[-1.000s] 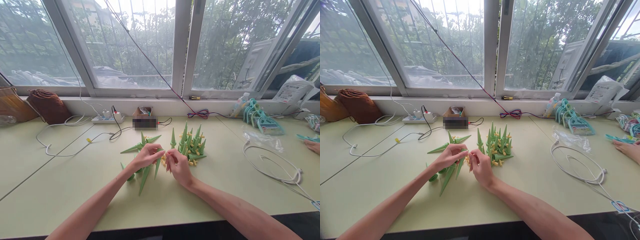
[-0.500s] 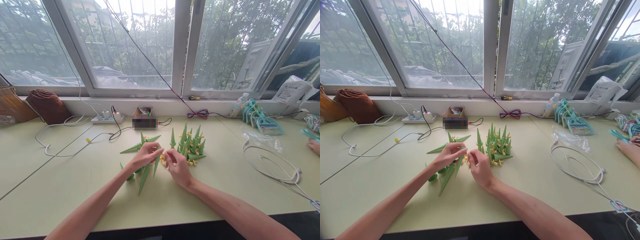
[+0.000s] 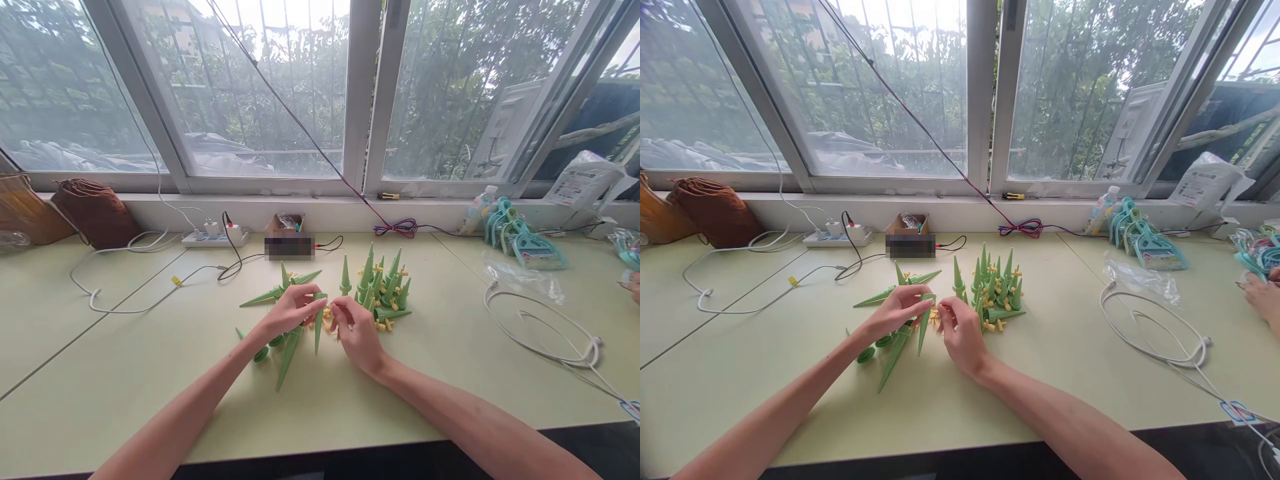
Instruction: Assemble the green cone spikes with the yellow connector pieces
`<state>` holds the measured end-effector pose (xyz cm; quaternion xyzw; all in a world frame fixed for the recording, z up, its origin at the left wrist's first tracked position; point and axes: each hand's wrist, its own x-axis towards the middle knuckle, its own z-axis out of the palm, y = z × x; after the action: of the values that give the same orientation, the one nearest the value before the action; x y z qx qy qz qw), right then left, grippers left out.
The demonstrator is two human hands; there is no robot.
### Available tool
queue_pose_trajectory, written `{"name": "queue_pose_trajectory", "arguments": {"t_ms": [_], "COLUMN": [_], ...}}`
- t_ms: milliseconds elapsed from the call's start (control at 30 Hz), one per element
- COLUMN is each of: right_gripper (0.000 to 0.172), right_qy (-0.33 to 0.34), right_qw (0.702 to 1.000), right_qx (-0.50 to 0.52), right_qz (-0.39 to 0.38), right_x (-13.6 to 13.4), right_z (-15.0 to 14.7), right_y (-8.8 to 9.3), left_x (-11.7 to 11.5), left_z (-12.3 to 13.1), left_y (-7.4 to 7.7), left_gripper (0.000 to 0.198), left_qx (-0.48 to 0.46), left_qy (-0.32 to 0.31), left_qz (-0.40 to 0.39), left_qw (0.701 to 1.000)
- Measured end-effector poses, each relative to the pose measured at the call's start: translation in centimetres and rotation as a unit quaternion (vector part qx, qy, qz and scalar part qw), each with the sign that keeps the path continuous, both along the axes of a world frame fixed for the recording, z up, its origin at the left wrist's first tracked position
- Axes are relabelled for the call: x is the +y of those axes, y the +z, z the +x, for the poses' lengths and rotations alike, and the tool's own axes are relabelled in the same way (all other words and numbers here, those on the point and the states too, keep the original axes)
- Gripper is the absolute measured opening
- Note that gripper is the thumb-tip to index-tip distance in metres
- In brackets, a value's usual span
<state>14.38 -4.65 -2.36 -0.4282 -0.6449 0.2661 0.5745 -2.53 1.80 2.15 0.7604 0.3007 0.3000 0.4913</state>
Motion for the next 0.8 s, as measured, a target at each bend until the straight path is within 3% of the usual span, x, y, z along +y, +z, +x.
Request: {"name": "queue_pose_trajectory", "arguments": {"t_ms": [333,800], "right_gripper": [0.02,0.022], "right_qy": [-0.003,0.004], "right_qw": [1.0,1.0], "right_qx": [0.001,0.008], "right_qz": [-0.005,-0.026], "right_x": [0.1,0.12], "right_z": [0.07,0.11], "right_y": [-0.09,-0.28], "left_x": [0.24,0.25], "left_z": [-0.05,0.15], "left_y": [-0.7,-0.54], "left_gripper": [0.027,0.027], "left_qx": [0.009,-0.005], "left_qy": [0.006,0.004], "left_qz": [0.02,0.024], "left_qw": [1.0,1.0]}}
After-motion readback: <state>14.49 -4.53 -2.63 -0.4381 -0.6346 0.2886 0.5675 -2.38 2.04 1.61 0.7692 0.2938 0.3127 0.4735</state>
